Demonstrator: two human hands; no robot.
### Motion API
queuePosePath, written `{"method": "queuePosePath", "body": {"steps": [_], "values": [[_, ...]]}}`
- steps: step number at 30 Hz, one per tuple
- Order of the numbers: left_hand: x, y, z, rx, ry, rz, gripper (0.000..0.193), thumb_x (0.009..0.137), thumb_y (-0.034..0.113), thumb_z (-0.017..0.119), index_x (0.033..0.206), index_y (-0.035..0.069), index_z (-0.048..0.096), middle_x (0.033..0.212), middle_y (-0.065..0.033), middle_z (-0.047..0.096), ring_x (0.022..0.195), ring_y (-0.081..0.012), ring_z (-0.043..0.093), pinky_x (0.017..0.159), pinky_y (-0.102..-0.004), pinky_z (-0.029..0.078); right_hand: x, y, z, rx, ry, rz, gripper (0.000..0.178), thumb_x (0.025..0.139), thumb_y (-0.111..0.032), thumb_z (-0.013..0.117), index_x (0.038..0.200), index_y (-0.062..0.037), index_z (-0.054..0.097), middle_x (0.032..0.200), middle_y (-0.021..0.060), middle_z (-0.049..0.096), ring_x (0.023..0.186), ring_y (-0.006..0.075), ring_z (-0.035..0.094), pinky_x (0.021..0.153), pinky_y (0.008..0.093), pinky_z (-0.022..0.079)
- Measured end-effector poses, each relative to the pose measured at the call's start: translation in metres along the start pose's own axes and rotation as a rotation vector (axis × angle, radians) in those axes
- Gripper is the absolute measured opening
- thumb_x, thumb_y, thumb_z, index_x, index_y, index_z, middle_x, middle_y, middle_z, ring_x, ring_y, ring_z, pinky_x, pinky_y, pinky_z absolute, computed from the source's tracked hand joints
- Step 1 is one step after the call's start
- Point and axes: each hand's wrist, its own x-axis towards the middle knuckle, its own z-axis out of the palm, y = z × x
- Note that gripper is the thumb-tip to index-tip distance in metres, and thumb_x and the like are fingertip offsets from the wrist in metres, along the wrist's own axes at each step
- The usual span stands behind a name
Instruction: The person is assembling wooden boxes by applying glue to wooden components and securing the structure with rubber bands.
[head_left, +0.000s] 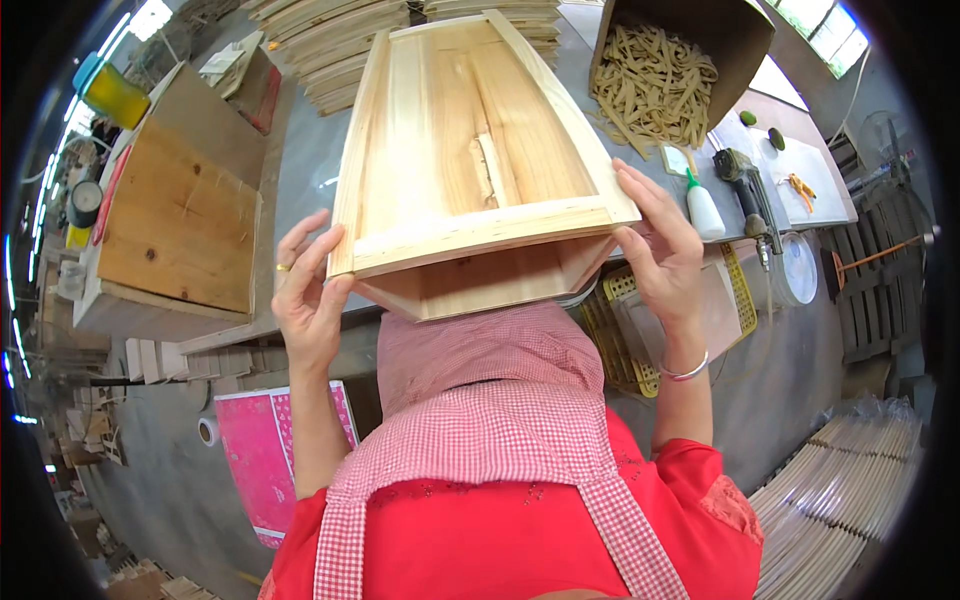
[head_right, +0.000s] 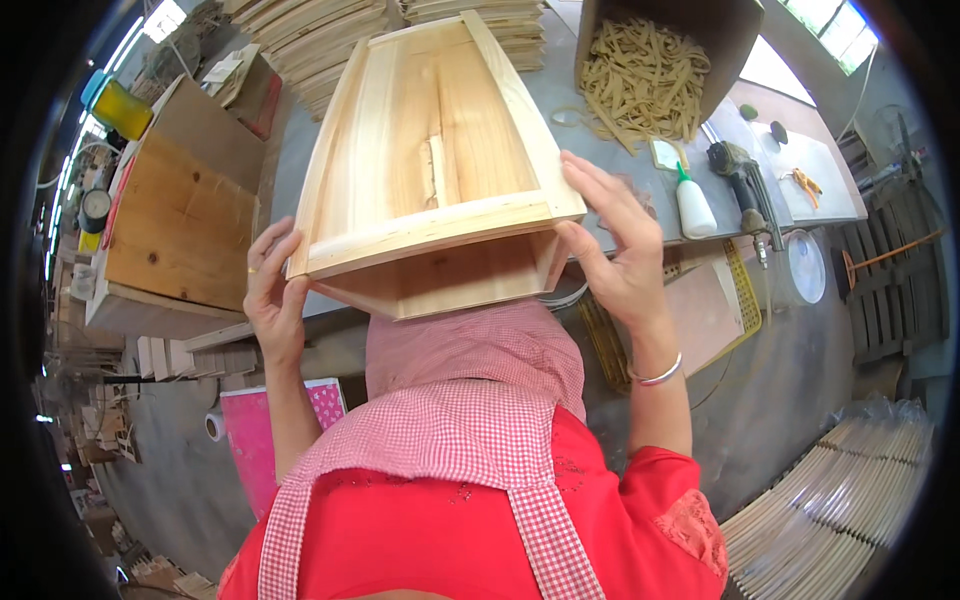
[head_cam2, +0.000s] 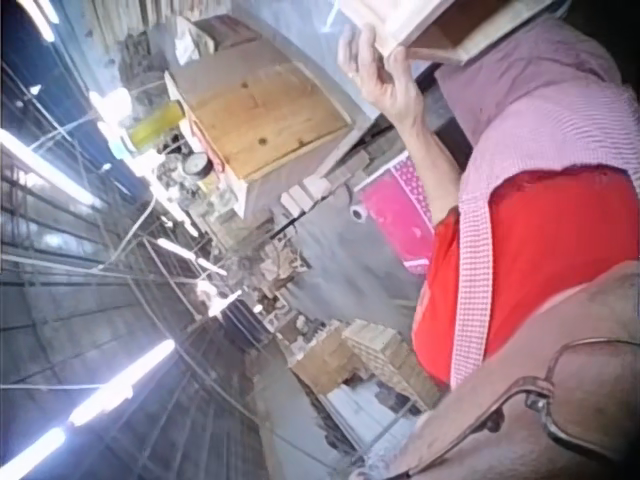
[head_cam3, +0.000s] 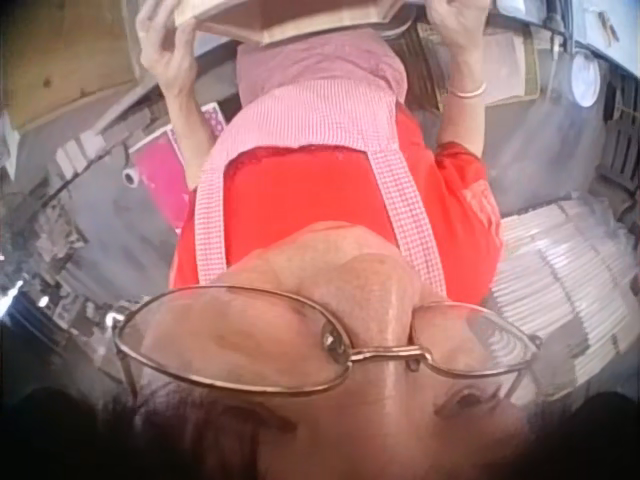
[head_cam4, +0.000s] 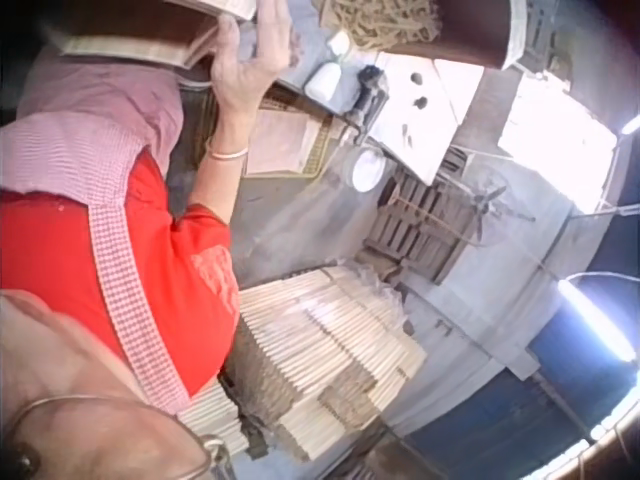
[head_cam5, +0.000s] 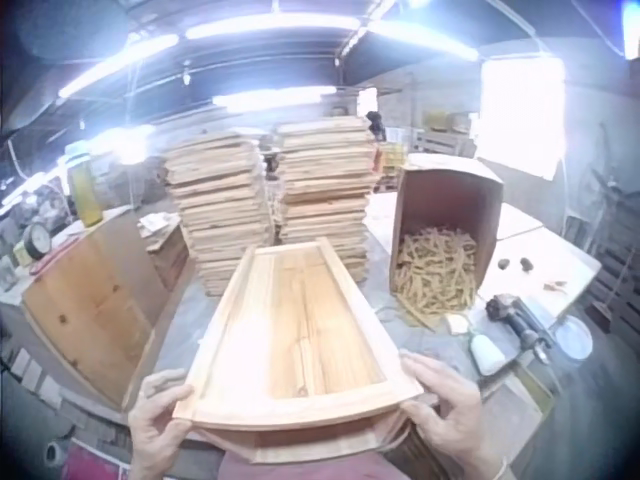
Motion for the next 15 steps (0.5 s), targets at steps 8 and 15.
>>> {"method": "queuePosePath", "body": {"steps": [8,15], "values": [[0.002,0.001,-0.008,-0.122,-0.057,-0.085,0.038,0.093,0.013,0.067,0.126,-0.003,0.061,0.145,-0.0257,0.046,0.135,-0.0311,0.047,0.11,-0.0408,0.039,0.01,0.01,-0.005,-0.019,0.017,-0.141,0.044,0.076,-0.008,0.079,0.118,0.0029,0.068,0.121,0.0226,0.067,0.109,0.0308,0.068,0.096,0.0363,0.049],[-0.003,-0.002,-0.011,-0.1,-0.07,-0.099,0.041,0.093,0.018,0.068,0.129,-0.001,0.06,0.146,-0.0269,0.046,0.137,-0.0331,0.045,0.111,-0.0428,0.037,0.017,0.01,-0.01,-0.056,-0.048,-0.149,0.04,0.076,-0.007,0.078,0.114,0.0026,0.07,0.12,0.0214,0.068,0.105,0.0308,0.069,0.093,0.0363,0.05]]}}
